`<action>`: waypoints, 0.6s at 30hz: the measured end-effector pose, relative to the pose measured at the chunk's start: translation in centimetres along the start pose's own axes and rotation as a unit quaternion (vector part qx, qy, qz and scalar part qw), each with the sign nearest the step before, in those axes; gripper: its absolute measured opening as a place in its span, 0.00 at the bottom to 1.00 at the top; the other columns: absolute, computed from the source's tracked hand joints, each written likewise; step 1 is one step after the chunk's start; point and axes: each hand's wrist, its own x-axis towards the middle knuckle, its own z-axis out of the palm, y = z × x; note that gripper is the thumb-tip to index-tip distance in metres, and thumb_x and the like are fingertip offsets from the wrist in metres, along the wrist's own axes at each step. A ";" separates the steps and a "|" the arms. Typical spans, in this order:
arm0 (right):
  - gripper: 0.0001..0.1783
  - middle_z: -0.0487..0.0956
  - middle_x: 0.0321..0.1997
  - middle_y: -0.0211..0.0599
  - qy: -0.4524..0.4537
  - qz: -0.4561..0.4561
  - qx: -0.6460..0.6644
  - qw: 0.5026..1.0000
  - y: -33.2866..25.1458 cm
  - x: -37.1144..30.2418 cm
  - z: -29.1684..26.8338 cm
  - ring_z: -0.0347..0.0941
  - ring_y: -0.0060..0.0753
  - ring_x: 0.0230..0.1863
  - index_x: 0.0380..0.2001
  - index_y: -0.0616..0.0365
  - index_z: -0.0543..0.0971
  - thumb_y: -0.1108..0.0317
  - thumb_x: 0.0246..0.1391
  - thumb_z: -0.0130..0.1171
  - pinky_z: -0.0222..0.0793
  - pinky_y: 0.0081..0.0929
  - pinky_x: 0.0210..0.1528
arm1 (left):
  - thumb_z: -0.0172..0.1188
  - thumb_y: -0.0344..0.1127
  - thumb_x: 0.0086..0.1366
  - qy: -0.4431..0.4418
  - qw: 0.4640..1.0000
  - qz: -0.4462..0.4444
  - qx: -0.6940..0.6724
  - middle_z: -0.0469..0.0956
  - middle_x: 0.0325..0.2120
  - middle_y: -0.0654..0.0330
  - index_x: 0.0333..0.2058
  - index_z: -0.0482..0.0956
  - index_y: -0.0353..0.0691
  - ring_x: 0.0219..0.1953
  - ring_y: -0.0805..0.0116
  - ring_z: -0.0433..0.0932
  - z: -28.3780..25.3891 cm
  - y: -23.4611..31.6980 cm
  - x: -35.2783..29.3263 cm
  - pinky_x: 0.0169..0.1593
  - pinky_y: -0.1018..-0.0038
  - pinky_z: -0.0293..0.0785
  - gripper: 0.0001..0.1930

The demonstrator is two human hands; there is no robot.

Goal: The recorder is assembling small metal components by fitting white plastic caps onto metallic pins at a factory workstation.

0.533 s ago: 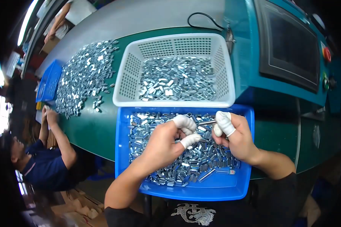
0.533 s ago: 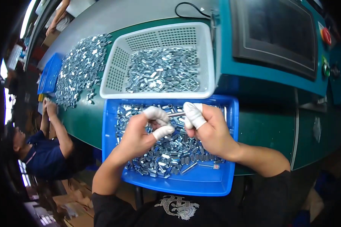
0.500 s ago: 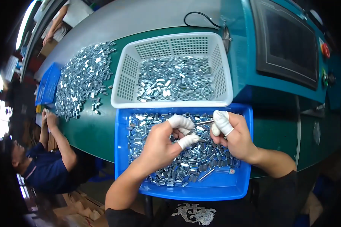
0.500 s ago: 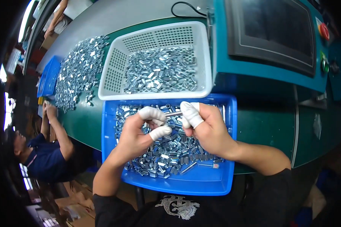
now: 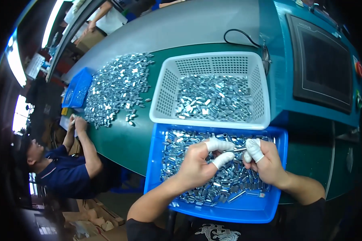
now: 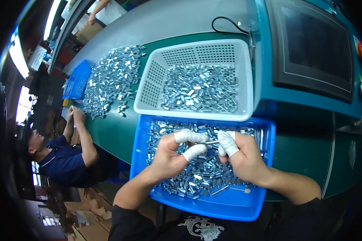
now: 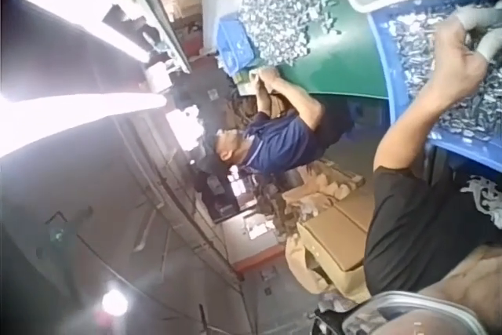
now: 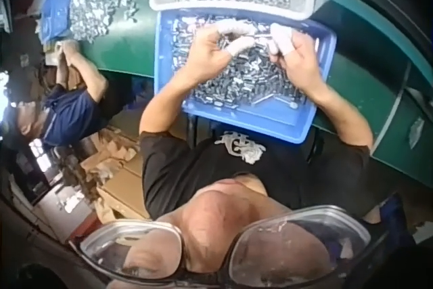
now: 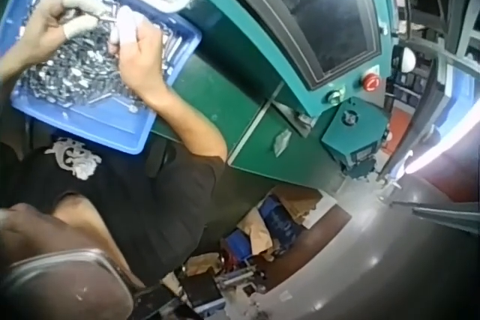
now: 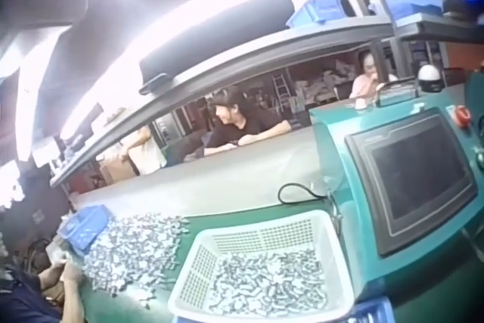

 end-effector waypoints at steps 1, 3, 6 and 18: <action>0.21 0.69 0.14 0.26 0.007 -0.001 -0.003 1.000 -0.1 0.0 0.1 0.55 0.11 0.13 0.19 0.55 0.69 0.58 0.64 0.41 0.48 0.13 0.15 | 0.64 0.26 0.54 -0.010 0.999 -0.032 -0.030 0.79 0.29 0.58 0.34 0.79 0.34 0.31 0.73 0.77 0.1 0.2 -0.2 0.35 0.77 0.72 0.08; 0.21 0.70 0.14 0.26 0.002 -0.007 -0.022 1.000 0.1 0.1 0.1 0.56 0.11 0.13 0.18 0.55 0.69 0.58 0.64 0.41 0.49 0.13 0.15 | 0.64 0.26 0.54 -0.008 0.999 -0.009 -0.049 0.80 0.30 0.57 0.34 0.78 0.33 0.32 0.73 0.77 0.2 -0.2 -0.4 0.36 0.76 0.72 0.08; 0.22 0.71 0.14 0.28 -0.030 0.009 -0.015 0.999 -0.3 0.0 0.1 0.58 0.12 0.13 0.17 0.55 0.69 0.59 0.64 0.40 0.52 0.14 0.15 | 0.65 0.23 0.49 0.023 0.991 0.120 0.054 0.79 0.28 0.55 0.33 0.77 0.34 0.30 0.64 0.78 1.0 -0.5 -0.1 0.35 0.73 0.73 0.10; 0.19 0.70 0.17 0.27 -0.035 0.034 0.019 0.999 -0.8 -0.2 0.0 0.63 0.15 0.20 0.20 0.60 0.70 0.64 0.64 0.41 0.61 0.17 0.24 | 0.57 0.33 0.60 -0.054 0.997 -0.049 0.000 0.76 0.24 0.57 0.30 0.77 0.34 0.24 0.66 0.74 0.0 0.1 -0.8 0.30 0.73 0.70 0.07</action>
